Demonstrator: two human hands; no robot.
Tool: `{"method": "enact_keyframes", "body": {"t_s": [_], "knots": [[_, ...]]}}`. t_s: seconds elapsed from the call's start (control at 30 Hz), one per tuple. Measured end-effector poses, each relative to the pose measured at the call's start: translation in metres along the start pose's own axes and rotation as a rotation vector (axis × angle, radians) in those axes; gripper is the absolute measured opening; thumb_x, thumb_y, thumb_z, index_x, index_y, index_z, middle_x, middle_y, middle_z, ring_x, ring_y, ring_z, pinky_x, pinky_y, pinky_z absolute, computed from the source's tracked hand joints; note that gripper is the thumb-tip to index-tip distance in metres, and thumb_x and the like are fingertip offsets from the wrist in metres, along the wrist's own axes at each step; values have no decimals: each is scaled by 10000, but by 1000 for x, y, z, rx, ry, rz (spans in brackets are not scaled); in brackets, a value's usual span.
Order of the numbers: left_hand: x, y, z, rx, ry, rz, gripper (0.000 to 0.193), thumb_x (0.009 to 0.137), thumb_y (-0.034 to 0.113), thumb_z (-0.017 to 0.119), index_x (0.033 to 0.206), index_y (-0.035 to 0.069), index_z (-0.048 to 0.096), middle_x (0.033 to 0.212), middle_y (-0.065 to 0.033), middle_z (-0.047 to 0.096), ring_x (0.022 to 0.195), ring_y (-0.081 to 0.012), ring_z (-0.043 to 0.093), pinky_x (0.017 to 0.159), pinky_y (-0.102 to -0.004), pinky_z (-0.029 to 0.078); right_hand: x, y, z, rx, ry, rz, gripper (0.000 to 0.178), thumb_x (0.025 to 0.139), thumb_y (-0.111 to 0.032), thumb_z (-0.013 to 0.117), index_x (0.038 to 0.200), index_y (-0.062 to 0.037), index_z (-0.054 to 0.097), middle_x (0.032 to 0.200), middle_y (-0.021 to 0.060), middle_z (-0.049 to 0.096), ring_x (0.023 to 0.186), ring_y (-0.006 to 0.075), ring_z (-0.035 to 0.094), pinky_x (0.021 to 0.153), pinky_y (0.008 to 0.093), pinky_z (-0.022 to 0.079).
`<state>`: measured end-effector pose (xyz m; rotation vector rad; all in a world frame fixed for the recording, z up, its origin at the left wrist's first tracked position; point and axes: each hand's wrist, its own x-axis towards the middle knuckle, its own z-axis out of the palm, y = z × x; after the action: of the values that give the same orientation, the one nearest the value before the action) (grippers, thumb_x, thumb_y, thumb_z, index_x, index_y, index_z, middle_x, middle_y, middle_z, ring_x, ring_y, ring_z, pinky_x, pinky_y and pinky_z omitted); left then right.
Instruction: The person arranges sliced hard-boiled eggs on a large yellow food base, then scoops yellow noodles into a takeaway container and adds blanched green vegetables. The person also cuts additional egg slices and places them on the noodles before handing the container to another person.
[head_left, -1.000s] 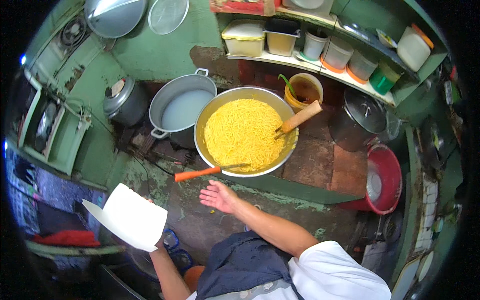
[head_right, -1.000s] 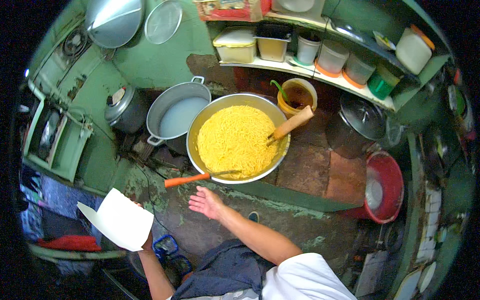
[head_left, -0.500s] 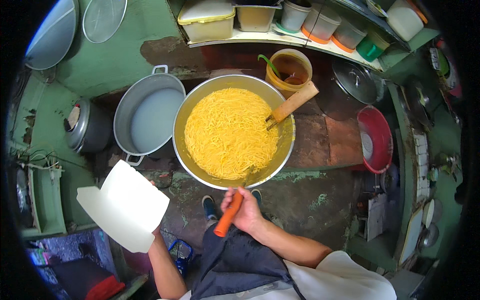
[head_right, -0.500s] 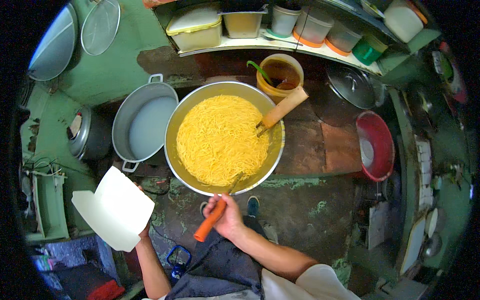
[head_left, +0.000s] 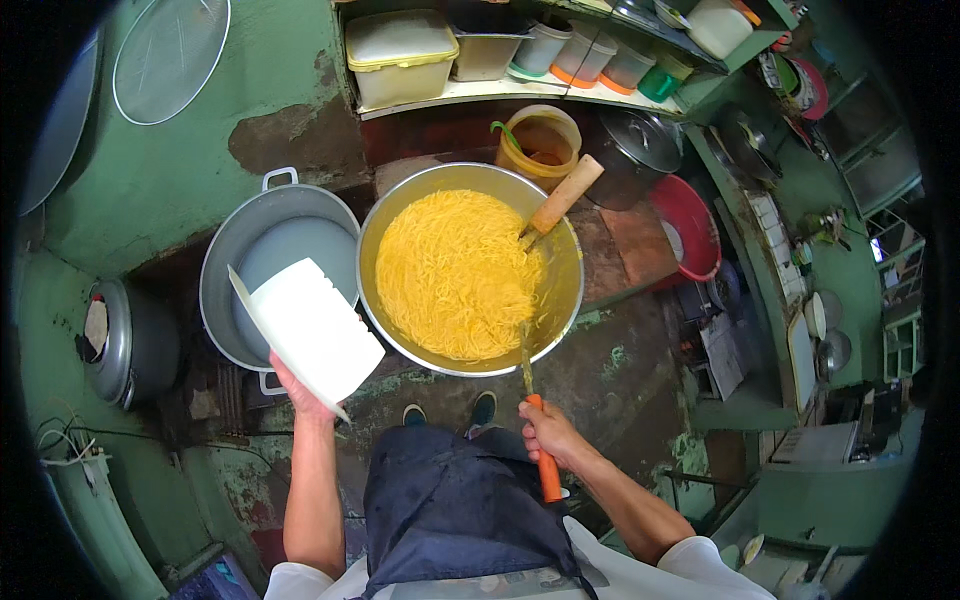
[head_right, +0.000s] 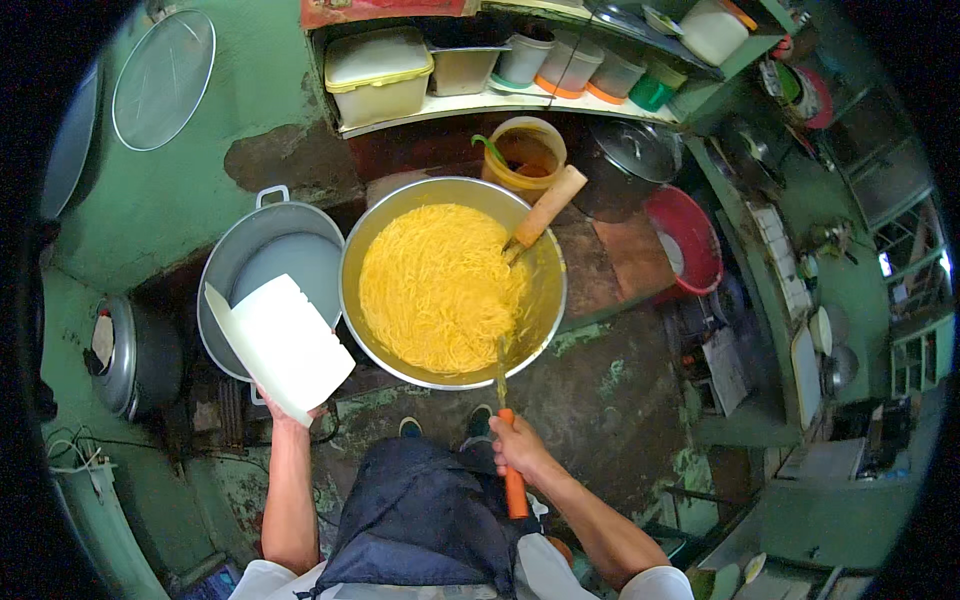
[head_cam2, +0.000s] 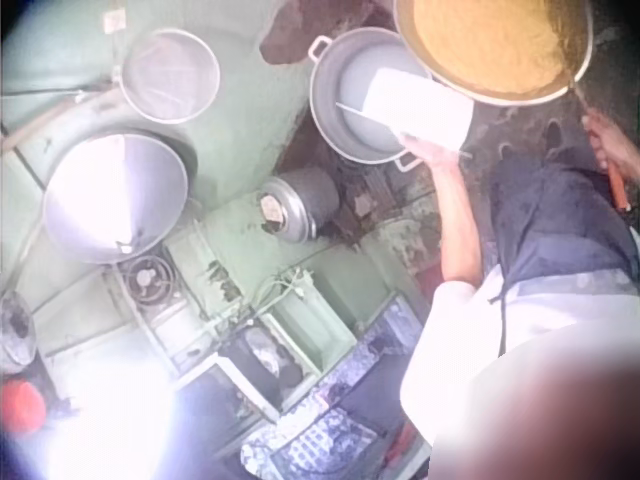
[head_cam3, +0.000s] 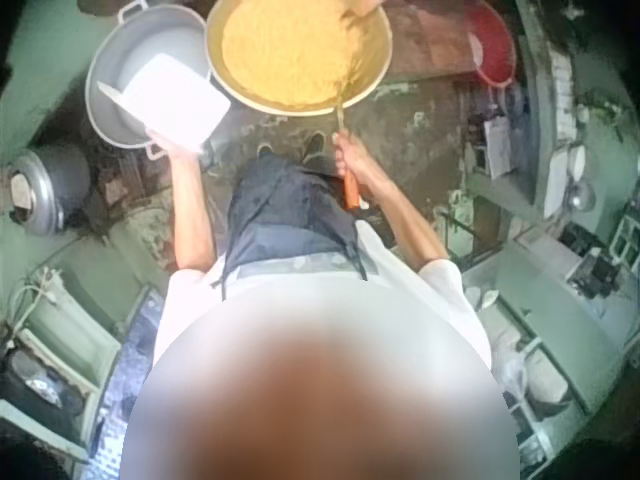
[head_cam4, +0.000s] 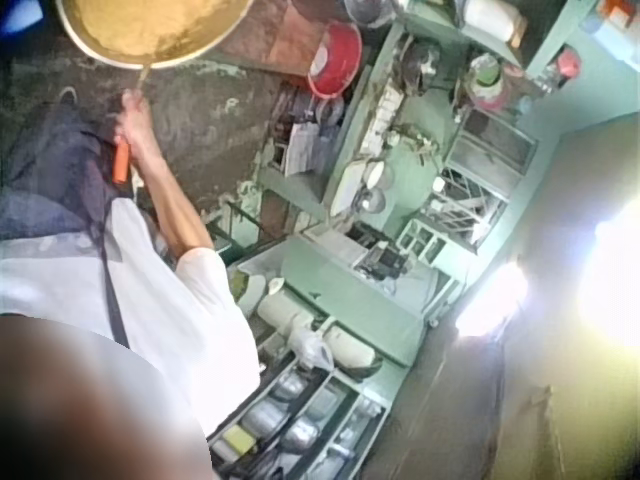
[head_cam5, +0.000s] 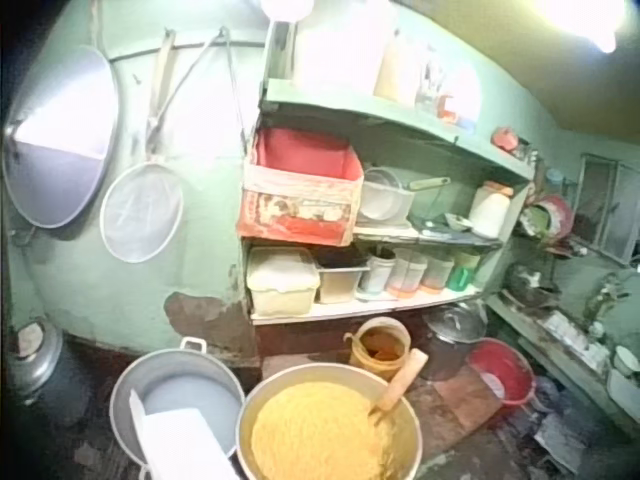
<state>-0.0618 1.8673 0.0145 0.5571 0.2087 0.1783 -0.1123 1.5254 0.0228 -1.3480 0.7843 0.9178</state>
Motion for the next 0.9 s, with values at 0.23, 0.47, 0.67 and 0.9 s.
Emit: {"method": "enact_keyframes", "body": {"t_s": [0.23,0.47,0.67,0.9], "knots": [[32,-19,27,13,2,-41,889,813,720,501,1419,86,360,1362,-104,465,1219,-286,479,1025,-439,402,-47,-24,-46,-1336,375,-466,345,953,-316,505,1032,15,445,818,291,639,776,463,629,692,551,496],[56,-30,41,-26,-106,-178,907,815,729,480,1426,72,347,1374,-107,458,1228,-288,474,1032,-437,396,-51,-37,-74,-697,337,-329,362,961,-374,498,1078,-31,503,756,158,582,582,312,577,533,440,476],[49,-43,41,54,-49,-65,895,828,721,454,1435,74,339,1401,-98,441,1261,-282,449,1050,-442,378,-18,15,-16,421,-51,102,346,972,-441,487,1007,-97,478,610,-39,358,450,81,310,396,247,295],[48,-51,48,94,-71,-92,849,842,712,433,1439,114,353,1417,-70,438,1276,-279,442,1064,-441,365,19,28,-9,1160,-802,78,352,952,-432,540,964,-82,509,593,-51,355,426,32,330,348,182,297]]}}
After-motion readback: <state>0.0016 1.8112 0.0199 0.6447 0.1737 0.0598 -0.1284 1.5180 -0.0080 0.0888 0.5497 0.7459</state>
